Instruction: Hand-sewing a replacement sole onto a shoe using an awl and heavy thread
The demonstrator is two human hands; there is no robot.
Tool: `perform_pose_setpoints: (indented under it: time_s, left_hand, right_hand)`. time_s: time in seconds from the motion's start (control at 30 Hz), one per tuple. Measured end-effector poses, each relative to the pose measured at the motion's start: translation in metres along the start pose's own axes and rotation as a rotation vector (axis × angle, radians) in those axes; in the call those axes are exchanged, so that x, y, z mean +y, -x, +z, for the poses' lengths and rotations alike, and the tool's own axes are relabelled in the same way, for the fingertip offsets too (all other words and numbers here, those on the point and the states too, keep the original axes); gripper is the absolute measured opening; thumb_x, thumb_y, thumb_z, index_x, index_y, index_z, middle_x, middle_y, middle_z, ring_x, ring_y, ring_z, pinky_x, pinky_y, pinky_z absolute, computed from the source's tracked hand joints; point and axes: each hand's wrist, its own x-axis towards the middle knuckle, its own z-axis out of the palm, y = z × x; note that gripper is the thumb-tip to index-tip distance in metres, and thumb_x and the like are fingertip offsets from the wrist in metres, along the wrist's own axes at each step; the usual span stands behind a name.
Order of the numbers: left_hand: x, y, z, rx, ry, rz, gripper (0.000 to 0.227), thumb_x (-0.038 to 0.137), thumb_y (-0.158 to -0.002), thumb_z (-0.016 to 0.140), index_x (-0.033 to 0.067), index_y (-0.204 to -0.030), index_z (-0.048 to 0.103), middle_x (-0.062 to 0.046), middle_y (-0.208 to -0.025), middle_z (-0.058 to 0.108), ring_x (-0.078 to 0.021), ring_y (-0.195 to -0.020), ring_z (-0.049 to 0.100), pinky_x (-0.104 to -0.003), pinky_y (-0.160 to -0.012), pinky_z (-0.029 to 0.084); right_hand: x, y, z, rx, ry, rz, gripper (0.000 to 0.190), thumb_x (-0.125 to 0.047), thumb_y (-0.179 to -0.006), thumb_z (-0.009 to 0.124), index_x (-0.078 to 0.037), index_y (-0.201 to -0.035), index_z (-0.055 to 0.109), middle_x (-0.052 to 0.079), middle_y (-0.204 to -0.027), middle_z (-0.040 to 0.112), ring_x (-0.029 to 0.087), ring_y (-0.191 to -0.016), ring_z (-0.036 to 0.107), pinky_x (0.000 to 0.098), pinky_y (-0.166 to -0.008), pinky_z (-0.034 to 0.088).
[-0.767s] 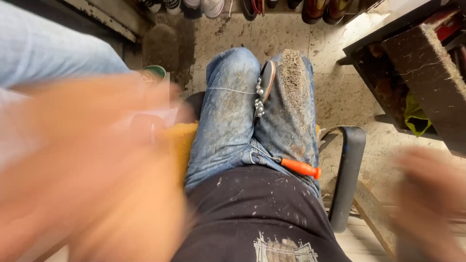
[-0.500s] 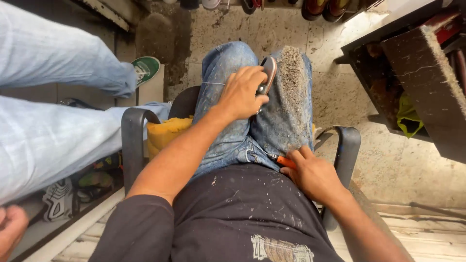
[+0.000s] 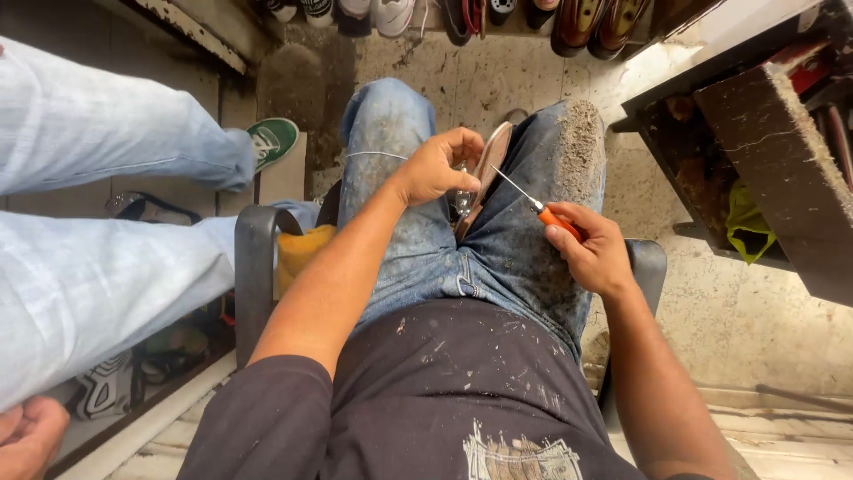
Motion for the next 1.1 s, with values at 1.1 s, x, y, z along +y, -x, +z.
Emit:
perform_pose_setpoints:
  time_s: [1.1]
  left_hand:
    - [-0.001, -0.010, 0.014, 0.218, 0.112, -0.147, 0.060, 0.005, -0.069, 0.097, 0.0097, -0.123, 0.073, -0.002, -0.089, 0.068, -0.0058, -0.083, 0.059, -0.019, -0.074, 0.058]
  right_hand:
    - [-0.076, -0.056, 0.002, 0.118, 0.115, -0.078, 0.027, -0.007, -0.099, 0.076, -0.006, -0.125, 0.077, 0.021, -0.088, 0.070, 0.022, -0.072, 0.065, 0.0406, -0.064, 0.055]
